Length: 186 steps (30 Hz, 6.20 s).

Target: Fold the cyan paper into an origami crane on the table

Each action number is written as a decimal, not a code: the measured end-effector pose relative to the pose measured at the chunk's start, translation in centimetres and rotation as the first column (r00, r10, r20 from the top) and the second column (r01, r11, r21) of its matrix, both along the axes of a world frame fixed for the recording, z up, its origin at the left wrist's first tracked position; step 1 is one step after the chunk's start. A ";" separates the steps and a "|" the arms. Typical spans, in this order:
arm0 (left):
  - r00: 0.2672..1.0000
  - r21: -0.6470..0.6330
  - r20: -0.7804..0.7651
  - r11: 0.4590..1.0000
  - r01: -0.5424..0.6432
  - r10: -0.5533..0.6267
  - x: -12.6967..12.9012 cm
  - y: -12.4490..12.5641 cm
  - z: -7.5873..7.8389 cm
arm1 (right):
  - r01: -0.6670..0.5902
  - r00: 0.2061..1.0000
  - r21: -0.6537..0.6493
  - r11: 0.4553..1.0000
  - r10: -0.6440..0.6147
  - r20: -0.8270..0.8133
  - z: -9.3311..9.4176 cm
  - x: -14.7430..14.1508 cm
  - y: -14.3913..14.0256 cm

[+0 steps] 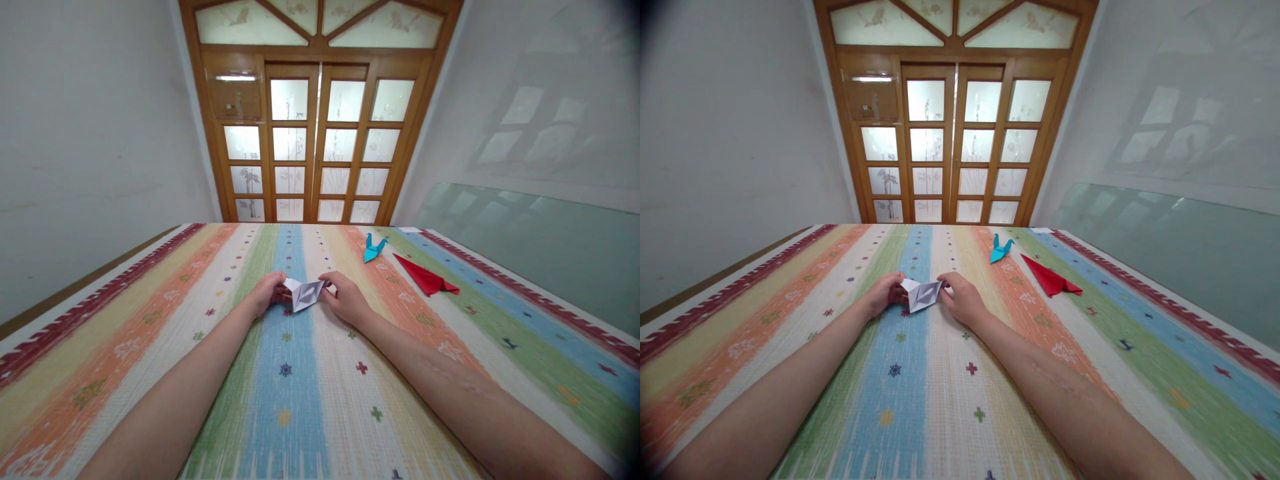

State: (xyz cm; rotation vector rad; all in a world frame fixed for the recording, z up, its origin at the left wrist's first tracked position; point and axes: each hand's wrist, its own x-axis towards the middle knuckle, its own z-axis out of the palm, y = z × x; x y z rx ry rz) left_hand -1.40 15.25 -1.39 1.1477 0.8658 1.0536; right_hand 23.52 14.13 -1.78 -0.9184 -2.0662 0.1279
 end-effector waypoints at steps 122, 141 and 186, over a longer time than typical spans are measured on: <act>0.597 0.831 -0.329 0.524 -0.185 0.732 0.9 -2.0 2.0 | -0.710 0.571 -0.542 0.450 -0.082 -0.817 0.4 0.2 0.8; 0.911 0.293 -0.189 0.906 -0.304 0.367 0.0 0.6 0.7 | -0.720 0.504 -0.528 0.451 -0.183 -0.844 1.0 0.8 0.9; 0.611 0.782 -0.614 0.489 0.387 0.499 3.0 -3.9 2.2 | -0.641 0.575 -0.595 0.485 -0.212 -0.791 -1.1 -0.5 2.3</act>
